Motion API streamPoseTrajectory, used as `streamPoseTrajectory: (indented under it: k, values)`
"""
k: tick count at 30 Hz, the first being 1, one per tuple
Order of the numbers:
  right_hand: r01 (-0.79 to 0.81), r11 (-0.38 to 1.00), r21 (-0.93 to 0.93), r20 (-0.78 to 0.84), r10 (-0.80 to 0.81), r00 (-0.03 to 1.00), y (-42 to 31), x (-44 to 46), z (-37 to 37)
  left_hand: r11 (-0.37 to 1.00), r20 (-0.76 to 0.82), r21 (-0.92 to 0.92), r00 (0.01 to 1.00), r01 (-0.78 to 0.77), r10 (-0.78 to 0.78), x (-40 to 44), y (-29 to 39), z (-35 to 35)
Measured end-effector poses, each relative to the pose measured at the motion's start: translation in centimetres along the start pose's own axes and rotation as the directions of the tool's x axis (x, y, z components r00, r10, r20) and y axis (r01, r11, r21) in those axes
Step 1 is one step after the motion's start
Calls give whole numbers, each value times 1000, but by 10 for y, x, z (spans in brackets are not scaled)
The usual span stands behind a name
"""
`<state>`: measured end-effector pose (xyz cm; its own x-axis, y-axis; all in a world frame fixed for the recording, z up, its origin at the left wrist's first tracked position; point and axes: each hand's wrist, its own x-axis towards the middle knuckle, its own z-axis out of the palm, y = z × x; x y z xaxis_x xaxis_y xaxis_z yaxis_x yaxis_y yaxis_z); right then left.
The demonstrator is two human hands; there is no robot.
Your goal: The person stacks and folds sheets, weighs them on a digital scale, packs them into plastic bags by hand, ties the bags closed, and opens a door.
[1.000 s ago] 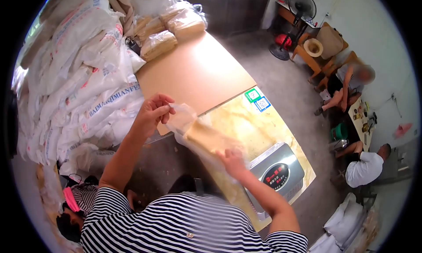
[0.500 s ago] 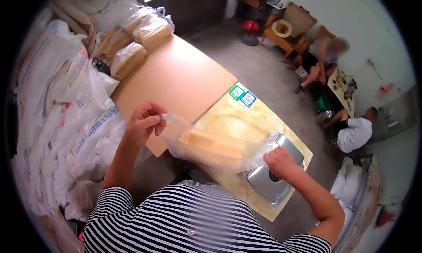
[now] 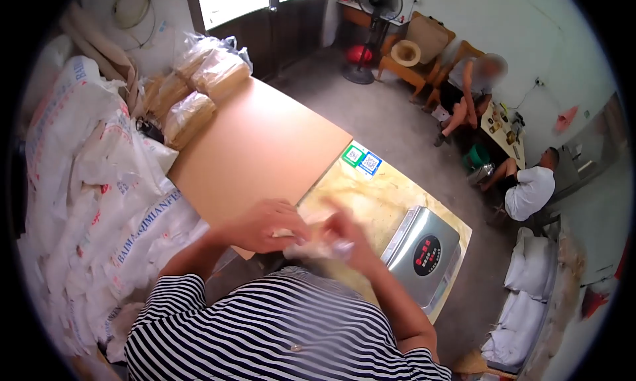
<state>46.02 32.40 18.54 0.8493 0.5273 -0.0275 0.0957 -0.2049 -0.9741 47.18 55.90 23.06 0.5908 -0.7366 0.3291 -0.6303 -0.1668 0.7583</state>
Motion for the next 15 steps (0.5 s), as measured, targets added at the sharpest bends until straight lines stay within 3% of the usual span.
streamPoseTrajectory:
  k: [1, 2, 4, 5, 6, 7, 8, 10, 11, 12, 13, 14, 15]
  values:
    - [74, 988, -137, 117, -58, 991, 6, 3, 16, 997, 39, 76, 999, -12, 9, 5, -3, 9]
    - [67, 992, -108, 181, -46, 982, 16, -4, 22, 996, 43, 82, 999, -21, 18, 10, -4, 17]
    - [214, 968, -132, 243, -178, 954, 36, -9, 23, 983, -55, 119, 989, 142, -136, 14, -6, 26]
    - [218, 967, -134, 249, -180, 952, 37, -11, 18, 981, 30, 66, 982, 182, -184, 14, -13, 26]
    - [131, 990, 52, 129, -137, 982, 38, -13, 13, 980, 23, 69, 982, 186, -188, 12, -21, 31]
    - [64, 967, 247, 24, -72, 997, 33, -11, 9, 996, -105, -29, 990, 90, -93, 9, -33, 37]
    - [-104, 961, 255, -24, 114, 993, 19, -8, 6, 995, -242, -102, 970, -18, -8, 5, -48, 42]
    - [-166, 949, 269, -38, 182, 983, 19, -2, 5, 987, -26, -132, 995, 87, -91, -12, -96, 72]
    - [-154, 952, 266, -5, 161, 987, 19, 3, 6, 998, 120, -59, 992, -28, 35, -17, -138, 107]
    - [-209, 923, 324, -12, 225, 974, 21, 6, 8, 967, 111, -179, 980, 184, -166, -21, -115, 114]
    - [-267, 886, 379, -18, 296, 955, 23, 7, 7, 938, 125, -251, 969, 239, -213, -23, -131, 138]
    - [-266, 890, 370, 2, 285, 958, 31, 8, 3, 845, 122, -467, 965, 261, -230, -22, -143, 158]
    - [-273, 817, 509, -1, 317, 948, 45, 13, -5, 783, 114, -559, 961, 272, -253, -20, -141, 162]
